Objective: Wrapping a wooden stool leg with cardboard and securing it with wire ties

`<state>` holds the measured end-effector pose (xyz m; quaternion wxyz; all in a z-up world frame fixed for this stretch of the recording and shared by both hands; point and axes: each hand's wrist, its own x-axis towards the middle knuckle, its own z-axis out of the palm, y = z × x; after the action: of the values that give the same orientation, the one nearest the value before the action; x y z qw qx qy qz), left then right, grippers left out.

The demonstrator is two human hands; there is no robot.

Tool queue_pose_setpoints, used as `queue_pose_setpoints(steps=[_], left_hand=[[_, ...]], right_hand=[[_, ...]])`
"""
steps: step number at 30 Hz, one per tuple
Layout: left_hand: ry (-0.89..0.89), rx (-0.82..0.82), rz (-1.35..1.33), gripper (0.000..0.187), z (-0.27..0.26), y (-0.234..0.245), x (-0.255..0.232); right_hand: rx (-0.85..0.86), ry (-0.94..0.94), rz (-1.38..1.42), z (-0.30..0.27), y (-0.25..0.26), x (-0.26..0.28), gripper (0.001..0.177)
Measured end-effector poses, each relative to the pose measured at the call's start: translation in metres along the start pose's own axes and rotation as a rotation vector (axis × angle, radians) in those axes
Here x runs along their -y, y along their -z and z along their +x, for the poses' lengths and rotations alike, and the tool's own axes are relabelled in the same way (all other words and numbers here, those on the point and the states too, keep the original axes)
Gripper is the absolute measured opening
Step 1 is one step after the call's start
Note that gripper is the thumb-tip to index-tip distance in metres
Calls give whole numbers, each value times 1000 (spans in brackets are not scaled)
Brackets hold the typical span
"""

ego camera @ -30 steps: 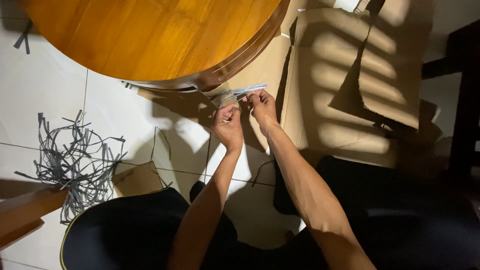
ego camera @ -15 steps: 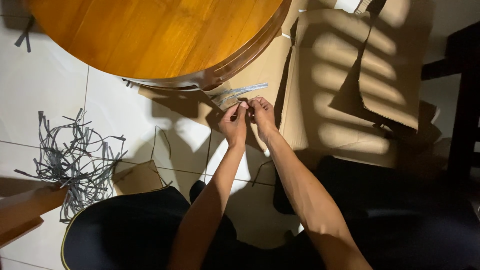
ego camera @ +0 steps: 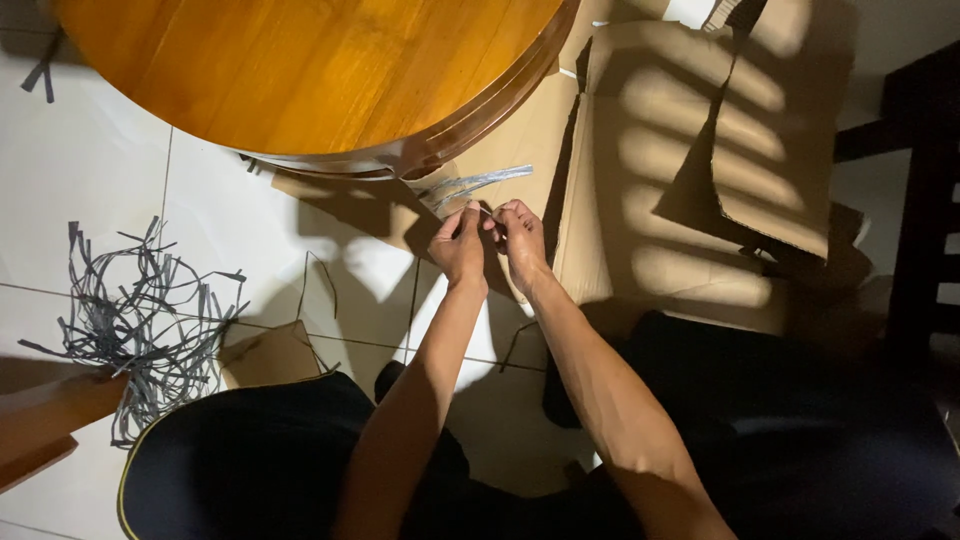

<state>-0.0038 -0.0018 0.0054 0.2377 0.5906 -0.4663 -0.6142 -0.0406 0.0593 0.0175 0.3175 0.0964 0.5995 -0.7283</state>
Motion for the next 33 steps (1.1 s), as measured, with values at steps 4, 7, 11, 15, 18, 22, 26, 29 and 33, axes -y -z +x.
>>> queue_pose_setpoints(steps=[4, 7, 11, 15, 18, 22, 26, 29, 33], left_hand=[[32, -25, -61, 19, 2, 2, -5], [18, -1, -62, 19, 4, 5, -4], [28, 111, 105, 38, 20, 20, 12], [-30, 175, 183, 38, 14, 45, 39], [98, 298, 283, 89, 26, 71, 83], [-20, 283, 464, 42, 68, 103, 159], [-27, 108, 688, 32, 108, 155, 196], [-42, 41, 625, 33, 83, 196, 164], [-46, -48, 557, 34, 61, 256, 135]], right_hand=[[-4, 63, 60, -3, 1, 0, 7], [-14, 83, 72, -4, 2, 4, 6], [-4, 26, 104, -13, 4, 23, 7], [-92, -84, 133, 1, 16, 6, 16], [-203, -106, 21, 16, 41, -53, 20], [-228, -163, -478, 30, 82, -155, 27], [-75, -149, -848, -14, 66, -171, 21], [108, -76, -1048, -29, 46, -181, 22], [319, 52, -1183, -77, -9, -152, 25]])
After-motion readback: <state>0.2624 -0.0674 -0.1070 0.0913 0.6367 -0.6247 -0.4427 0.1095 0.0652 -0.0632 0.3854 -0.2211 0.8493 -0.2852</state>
